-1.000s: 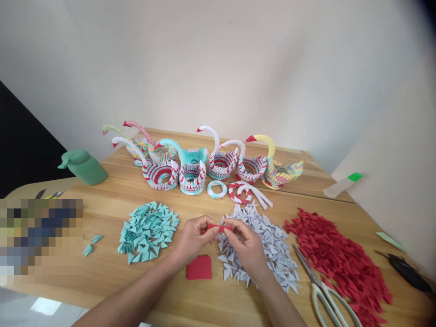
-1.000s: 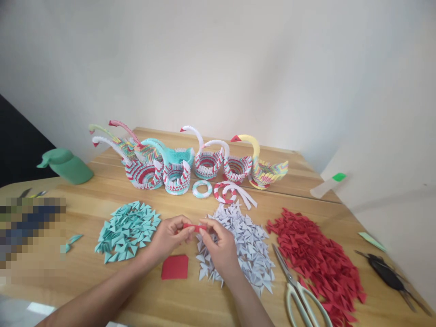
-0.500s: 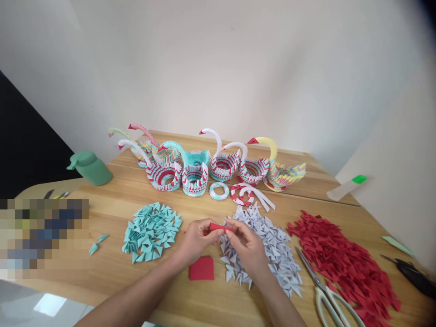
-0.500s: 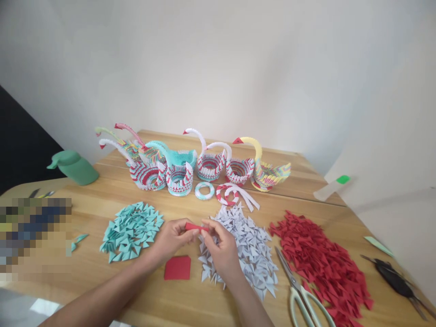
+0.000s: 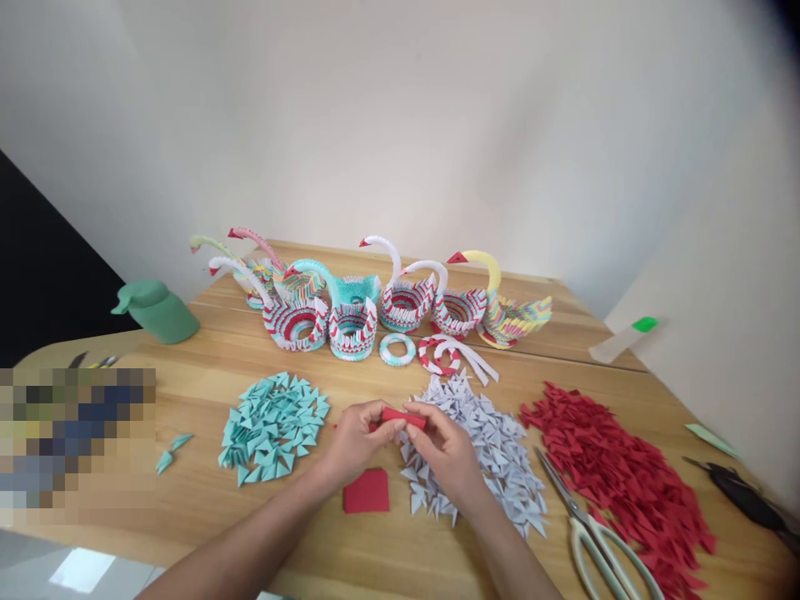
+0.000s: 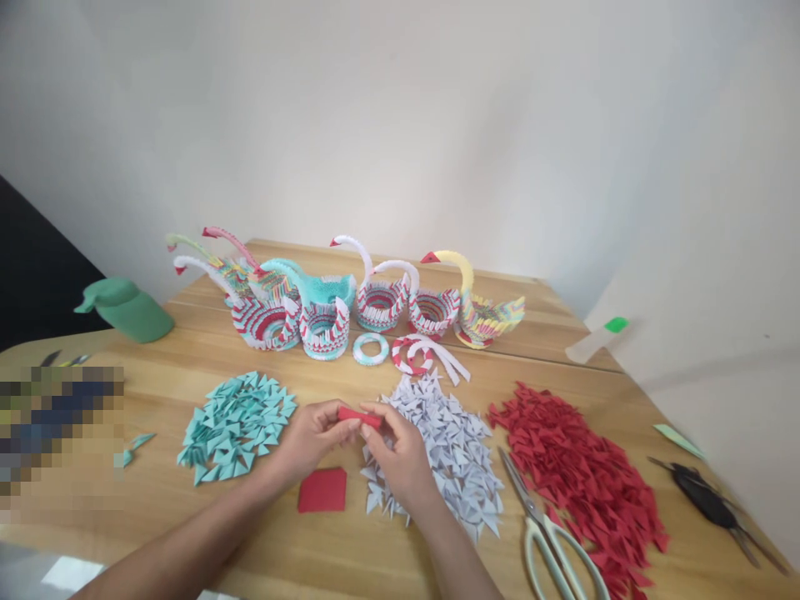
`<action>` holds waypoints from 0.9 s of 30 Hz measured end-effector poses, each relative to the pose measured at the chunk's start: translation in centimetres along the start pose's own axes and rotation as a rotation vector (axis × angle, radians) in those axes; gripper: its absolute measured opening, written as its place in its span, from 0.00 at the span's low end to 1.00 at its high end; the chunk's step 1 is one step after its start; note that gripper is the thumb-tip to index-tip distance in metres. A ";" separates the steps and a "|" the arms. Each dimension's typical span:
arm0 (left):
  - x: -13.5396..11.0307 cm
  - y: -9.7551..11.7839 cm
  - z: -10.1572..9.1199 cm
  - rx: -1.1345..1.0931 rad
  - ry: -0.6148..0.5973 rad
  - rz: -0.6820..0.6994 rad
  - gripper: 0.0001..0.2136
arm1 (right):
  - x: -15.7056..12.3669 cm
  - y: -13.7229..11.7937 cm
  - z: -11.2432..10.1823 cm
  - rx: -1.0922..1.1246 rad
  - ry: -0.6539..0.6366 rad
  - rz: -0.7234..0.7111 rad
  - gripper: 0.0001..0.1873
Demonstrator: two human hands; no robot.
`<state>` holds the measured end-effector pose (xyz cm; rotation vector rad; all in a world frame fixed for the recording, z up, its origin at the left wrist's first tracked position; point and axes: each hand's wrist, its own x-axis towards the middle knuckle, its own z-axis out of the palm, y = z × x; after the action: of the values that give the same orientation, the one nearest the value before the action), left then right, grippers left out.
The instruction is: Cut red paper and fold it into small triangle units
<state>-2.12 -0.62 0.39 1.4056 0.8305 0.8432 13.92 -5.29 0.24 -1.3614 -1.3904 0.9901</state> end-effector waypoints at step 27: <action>0.4 0.2 -0.1 -0.134 0.055 -0.101 0.15 | 0.1 0.3 0.5 0.068 0.096 -0.029 0.17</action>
<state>-2.07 -0.24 0.60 1.2179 0.8639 0.8473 13.55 -5.11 -0.19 -1.3179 -1.2905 0.9329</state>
